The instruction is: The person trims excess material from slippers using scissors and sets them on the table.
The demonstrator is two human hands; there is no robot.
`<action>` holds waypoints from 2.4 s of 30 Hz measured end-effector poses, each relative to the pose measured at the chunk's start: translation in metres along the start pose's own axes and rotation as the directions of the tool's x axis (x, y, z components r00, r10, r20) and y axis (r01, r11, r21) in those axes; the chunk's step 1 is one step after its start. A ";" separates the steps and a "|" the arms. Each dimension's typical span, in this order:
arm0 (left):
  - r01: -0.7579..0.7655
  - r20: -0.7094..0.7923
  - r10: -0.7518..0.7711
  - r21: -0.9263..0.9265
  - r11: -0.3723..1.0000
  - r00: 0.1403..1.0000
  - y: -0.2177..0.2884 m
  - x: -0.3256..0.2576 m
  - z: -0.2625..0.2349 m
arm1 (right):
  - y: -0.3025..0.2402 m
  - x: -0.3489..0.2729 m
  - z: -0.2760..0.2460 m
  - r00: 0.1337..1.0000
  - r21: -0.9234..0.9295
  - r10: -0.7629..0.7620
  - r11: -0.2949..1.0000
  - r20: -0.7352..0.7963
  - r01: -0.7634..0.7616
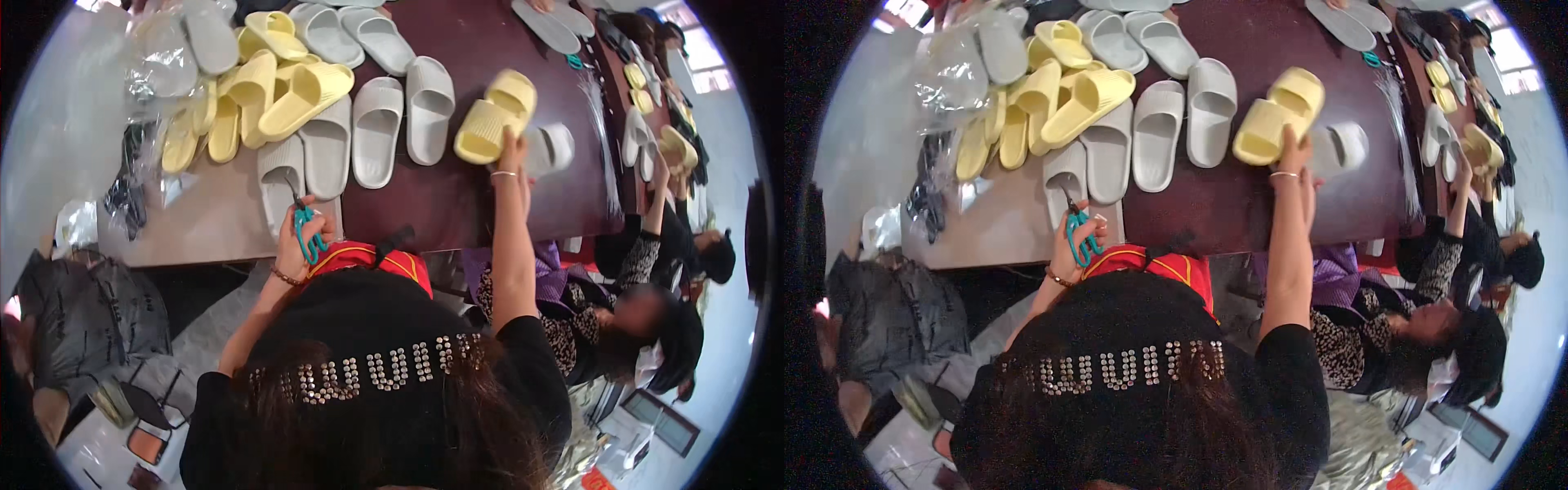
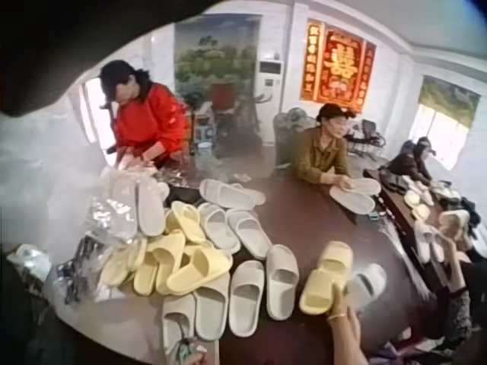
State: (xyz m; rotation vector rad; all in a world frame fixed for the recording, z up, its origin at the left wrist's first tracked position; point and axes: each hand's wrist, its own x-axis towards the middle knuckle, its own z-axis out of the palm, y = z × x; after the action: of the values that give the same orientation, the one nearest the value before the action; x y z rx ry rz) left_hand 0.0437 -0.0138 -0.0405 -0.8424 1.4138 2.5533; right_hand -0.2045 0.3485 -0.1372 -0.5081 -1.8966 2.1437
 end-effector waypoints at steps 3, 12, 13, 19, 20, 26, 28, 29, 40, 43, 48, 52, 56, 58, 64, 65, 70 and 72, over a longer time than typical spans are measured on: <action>-0.010 -0.051 0.009 -0.015 1.000 0.999 0.002 0.000 -0.003 | -0.023 0.013 0.009 0.961 -0.351 -0.014 0.932 -0.275 -0.087; -0.083 -0.111 0.085 0.027 0.996 0.990 -0.012 0.015 -0.017 | 0.008 -0.056 0.134 0.890 -0.417 -0.253 0.812 0.380 0.409; -0.088 -0.111 0.090 0.029 0.996 0.990 -0.010 0.014 -0.015 | 0.026 -0.057 0.144 0.946 -0.447 -0.140 0.854 0.292 0.265; -0.040 -0.175 0.044 0.025 0.999 0.984 -0.007 0.010 -0.020 | 0.029 -0.066 0.192 0.973 -0.440 0.129 0.898 0.192 -0.032; -0.071 -0.159 0.068 -0.018 0.997 0.985 -0.015 0.012 -0.027 | 0.019 -0.065 0.197 0.937 -0.628 0.190 0.777 0.294 0.040; -0.072 -0.172 0.078 0.043 0.996 0.982 -0.014 0.016 -0.026 | 0.044 -0.055 0.201 0.950 -0.897 0.074 0.359 0.303 0.258; -0.097 -0.091 0.109 0.126 0.987 0.990 -0.027 0.028 -0.038 | 0.046 -0.038 0.189 0.950 -0.878 0.078 0.409 0.304 0.247; -0.090 -0.092 0.103 0.129 0.987 0.990 -0.033 0.038 -0.045 | 0.050 -0.033 0.183 0.951 -0.859 0.080 0.457 0.299 0.232; -0.408 0.445 0.541 0.892 -0.196 0.714 -0.053 0.093 -0.023 | 0.000 -0.135 0.073 0.917 -0.749 -0.120 0.542 0.379 0.381; -0.477 0.554 0.534 0.830 -0.290 0.639 -0.051 0.100 -0.038 | -0.002 -0.160 0.066 0.928 -0.727 -0.096 0.595 0.361 0.344; -0.391 0.550 0.534 0.834 -0.389 0.642 -0.025 0.100 -0.065 | -0.009 -0.179 0.055 0.890 -0.696 0.132 0.677 0.436 0.241; -0.355 0.298 0.433 0.933 0.054 0.851 0.000 0.092 -0.057 | -0.022 -0.194 0.033 0.810 -0.786 0.247 0.500 0.531 0.363; -0.343 0.256 0.400 0.925 0.162 0.880 0.023 0.073 -0.023 | -0.011 -0.194 0.022 0.839 -0.751 0.164 0.556 0.519 0.356; -0.314 0.241 0.325 0.929 0.197 0.914 0.019 0.062 -0.007 | -0.003 -0.188 0.027 0.880 -0.740 0.060 0.571 0.471 0.356; -0.284 0.325 0.024 0.786 0.548 0.945 -0.010 0.053 0.018 | -0.009 -0.190 0.046 0.789 -0.803 0.176 0.233 0.589 0.548; -0.284 0.324 0.025 0.785 0.551 0.946 -0.014 0.051 0.017 | -0.011 -0.189 0.045 0.771 -0.805 0.232 0.197 0.593 0.560; -0.396 0.504 -0.249 0.836 0.379 0.827 0.002 0.031 0.035 | -0.028 -0.198 0.024 0.741 -0.697 0.052 0.389 0.669 0.602; -0.496 0.587 -0.348 0.808 0.320 0.732 -0.017 0.044 0.022 | -0.036 -0.199 0.022 0.765 -0.652 -0.064 0.481 0.641 0.586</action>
State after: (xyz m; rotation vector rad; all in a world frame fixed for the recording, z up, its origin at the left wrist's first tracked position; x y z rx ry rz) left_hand 0.0031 0.0060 -0.0665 0.4121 2.1526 1.1620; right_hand -0.0340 0.2543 -0.0792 0.4372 -2.9857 1.0109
